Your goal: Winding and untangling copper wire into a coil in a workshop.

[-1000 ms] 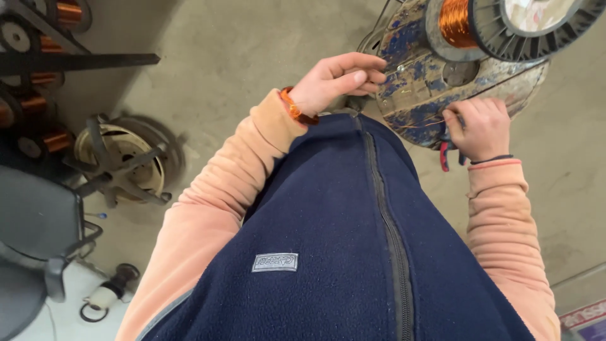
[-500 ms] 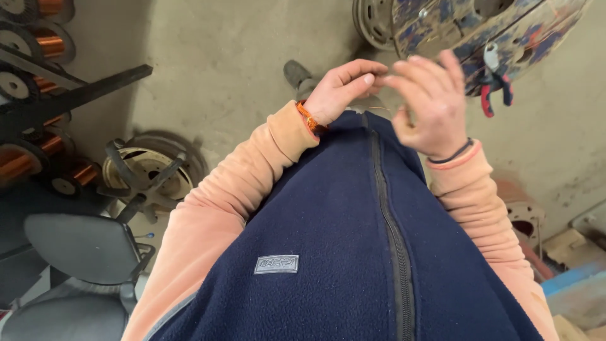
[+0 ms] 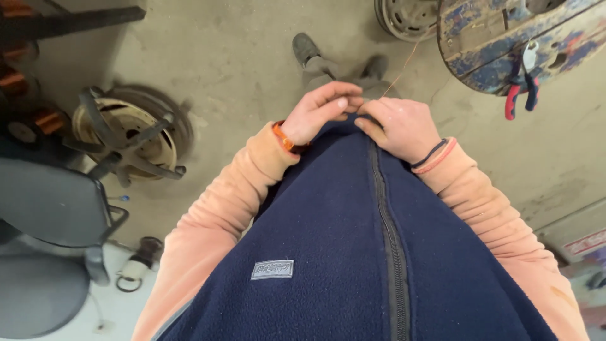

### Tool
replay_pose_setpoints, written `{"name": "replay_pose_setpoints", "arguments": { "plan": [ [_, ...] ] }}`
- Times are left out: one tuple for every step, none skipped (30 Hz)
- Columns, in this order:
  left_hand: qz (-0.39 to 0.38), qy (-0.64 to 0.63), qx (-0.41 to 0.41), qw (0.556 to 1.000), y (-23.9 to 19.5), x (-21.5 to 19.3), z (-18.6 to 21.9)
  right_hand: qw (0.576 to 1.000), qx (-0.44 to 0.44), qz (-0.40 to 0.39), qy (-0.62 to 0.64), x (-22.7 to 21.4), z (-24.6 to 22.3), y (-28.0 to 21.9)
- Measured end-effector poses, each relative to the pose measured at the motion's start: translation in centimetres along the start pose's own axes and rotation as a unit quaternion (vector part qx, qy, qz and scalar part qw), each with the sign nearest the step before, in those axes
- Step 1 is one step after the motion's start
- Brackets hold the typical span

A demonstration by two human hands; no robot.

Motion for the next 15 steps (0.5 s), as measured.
{"name": "replay_pose_setpoints", "arguments": {
  "plan": [
    [0.001,0.004,-0.002,1.000,-1.0,0.2,-0.5,1.000,-0.005,-0.014,0.012,0.4,-0.2,-0.2],
    [0.009,0.002,0.008,1.000,-2.0,0.5,-0.9,1.000,-0.017,-0.018,0.008,0.4,-0.7,-0.3],
    [0.020,-0.008,0.016,1.000,-2.9,0.9,-1.3,0.999,-0.004,-0.031,0.024,0.5,-0.7,-0.4],
    [0.030,-0.018,0.024,0.999,-3.8,1.4,-1.9,0.998,0.009,-0.044,0.039,0.6,-0.6,-0.7],
    [0.039,-0.019,0.035,0.998,-4.6,1.9,-2.3,0.998,-0.004,-0.048,0.035,0.6,-0.9,-1.1],
    [0.048,-0.031,0.046,0.997,-5.2,2.5,-2.9,0.998,-0.023,-0.042,0.035,0.5,-1.1,-1.6],
    [0.057,-0.043,0.055,0.996,-6.0,3.1,-3.7,0.998,-0.040,-0.038,0.037,0.4,-1.3,-2.3],
    [0.066,-0.044,0.064,0.995,-6.7,3.9,-4.1,0.997,-0.053,-0.042,0.035,0.9,-1.1,-3.1],
    [0.074,-0.043,0.070,0.994,-7.5,4.7,-4.6,0.995,-0.094,-0.031,0.015,1.2,-1.4,-4.1],
    [0.082,-0.042,0.076,0.993,-8.2,5.6,-5.2,0.991,-0.135,-0.020,-0.005,1.5,-1.6,-5.2],
    [0.088,-0.043,0.084,0.992,-8.6,6.2,-5.6,0.989,-0.144,-0.022,-0.007,1.8,-1.5,-6.1],
    [0.093,-0.020,0.102,0.990,-9.0,6.7,-5.9,0.987,-0.162,-0.014,-0.021,1.9,-1.4,-7.1],
    [0.098,-0.001,0.117,0.988,-9.5,7.6,-6.4,0.984,-0.177,-0.010,-0.033,2.1,-1.3,-8.3],
    [0.105,-0.006,0.122,0.987,-10.1,8.3,-7.0,0.982,-0.184,-0.016,-0.034,2.5,-1.1,-9.4],
    [0.121,0.013,0.144,0.982,-10.5,8.7,-7.1,0.980,-0.196,0.003,-0.022,2.3,-1.0,-10.3]
  ]
}}
Point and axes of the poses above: each hand's wrist, its own y-axis towards the middle knuckle, its own x-axis out of the palm, z = x × y, the point moved 9 cm from there along y, towards the middle knuckle
